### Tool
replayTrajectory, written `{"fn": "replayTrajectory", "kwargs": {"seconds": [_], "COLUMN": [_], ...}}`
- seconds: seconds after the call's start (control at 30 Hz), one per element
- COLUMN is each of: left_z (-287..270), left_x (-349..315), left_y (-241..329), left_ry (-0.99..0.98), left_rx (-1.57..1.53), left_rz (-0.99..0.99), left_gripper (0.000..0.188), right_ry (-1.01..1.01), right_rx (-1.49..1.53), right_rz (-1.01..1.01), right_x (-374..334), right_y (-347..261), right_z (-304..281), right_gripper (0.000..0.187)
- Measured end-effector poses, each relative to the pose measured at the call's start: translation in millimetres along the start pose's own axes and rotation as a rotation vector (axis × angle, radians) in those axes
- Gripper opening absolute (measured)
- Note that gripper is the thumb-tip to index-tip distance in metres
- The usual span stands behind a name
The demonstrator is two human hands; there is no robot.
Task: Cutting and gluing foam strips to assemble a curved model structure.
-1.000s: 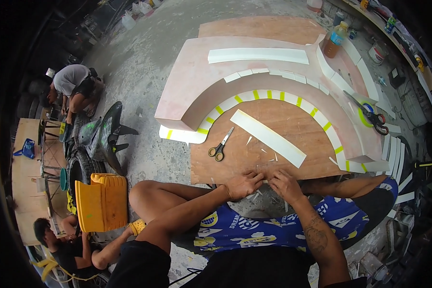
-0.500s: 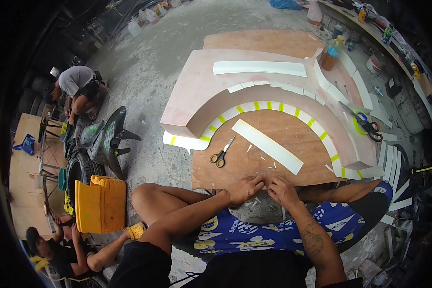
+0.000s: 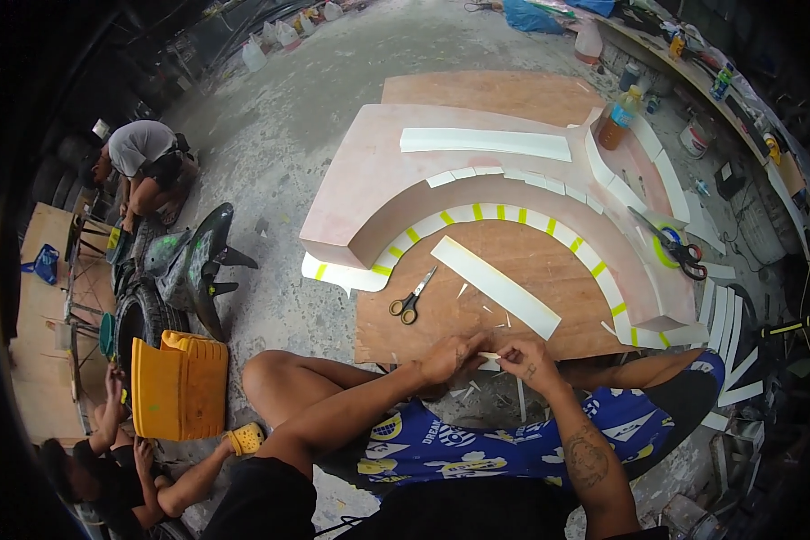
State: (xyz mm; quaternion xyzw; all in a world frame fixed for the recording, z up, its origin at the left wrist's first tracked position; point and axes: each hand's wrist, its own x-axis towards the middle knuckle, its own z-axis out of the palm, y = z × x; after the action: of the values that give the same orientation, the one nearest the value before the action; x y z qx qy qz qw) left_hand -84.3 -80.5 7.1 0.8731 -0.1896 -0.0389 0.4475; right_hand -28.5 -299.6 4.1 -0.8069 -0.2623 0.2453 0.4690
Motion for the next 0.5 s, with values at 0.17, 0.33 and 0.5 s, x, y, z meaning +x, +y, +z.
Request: {"fn": "replayTrajectory", "kwargs": {"seconds": [0.17,0.33,0.5], "left_z": [-13,-32,-37], "left_x": [11,24,26], "left_y": [-4,3,6], "left_ry": [0.022,0.111,0.094], "left_rx": [-0.222,-0.233,-0.191], "left_rz": [-0.120,-0.089,-0.119], "left_gripper": [0.032,0.016,0.016], "right_ry": [0.001,0.076,0.095], "right_rx": [0.361,0.352,0.356], "right_rz": [0.211,0.145,0.177], "right_x": [12,19,19], "right_y": [-9,-28,-33], "right_z": [-7,-11,-12], "right_gripper": [0.014,0.024,0.027]}}
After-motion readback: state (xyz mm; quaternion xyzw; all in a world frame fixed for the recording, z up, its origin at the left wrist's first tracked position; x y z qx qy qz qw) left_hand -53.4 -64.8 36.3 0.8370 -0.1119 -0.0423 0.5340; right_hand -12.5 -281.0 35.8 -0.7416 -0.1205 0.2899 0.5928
